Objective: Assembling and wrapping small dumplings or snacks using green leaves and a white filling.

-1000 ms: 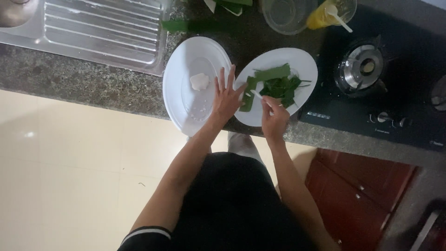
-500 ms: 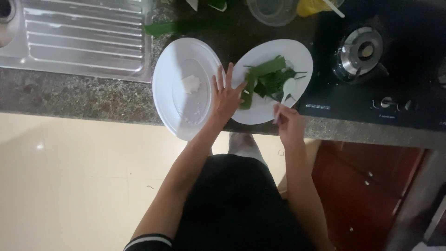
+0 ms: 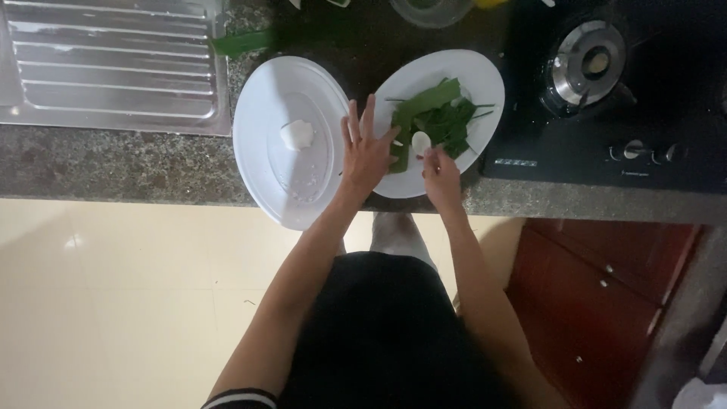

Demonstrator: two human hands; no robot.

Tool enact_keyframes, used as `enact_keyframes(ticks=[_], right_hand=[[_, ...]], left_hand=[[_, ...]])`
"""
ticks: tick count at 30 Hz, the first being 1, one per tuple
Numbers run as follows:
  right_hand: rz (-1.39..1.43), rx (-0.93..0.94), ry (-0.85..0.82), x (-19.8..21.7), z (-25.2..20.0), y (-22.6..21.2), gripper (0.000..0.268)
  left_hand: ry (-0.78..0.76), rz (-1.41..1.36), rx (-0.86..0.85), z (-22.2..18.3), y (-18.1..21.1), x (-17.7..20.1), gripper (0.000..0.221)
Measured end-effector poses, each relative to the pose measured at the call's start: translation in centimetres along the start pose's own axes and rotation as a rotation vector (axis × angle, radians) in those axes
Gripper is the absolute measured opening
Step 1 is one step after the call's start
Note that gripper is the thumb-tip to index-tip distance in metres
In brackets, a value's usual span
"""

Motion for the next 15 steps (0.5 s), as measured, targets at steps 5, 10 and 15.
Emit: enact_keyframes(ticks=[5,10,15], right_hand=[[-0.143,0.064,-0.026,-1.9,1.9,1.9,0.034],[-0.186,0.116,-0.066,-2.1,2.1,0.1,0.040],[-0.265,0.029,-0.024,-3.0,2.4,-0.5,0.034]], left_hand=[[-0.026,0.026,0.016,-0.1,0.2,0.3,0.054],[0.110,0.020,0.008,0.0,0.0,-0.8,0.038],[0.166,0.109,0.007,-0.2,0.1,-0.6,0.027]])
Point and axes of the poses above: each hand's wrist, its own z-axis towards the middle knuckle, its own x-axis out of the back of the hand, y = z × x, the point moved 1 cm from there along z, towards the middle knuckle
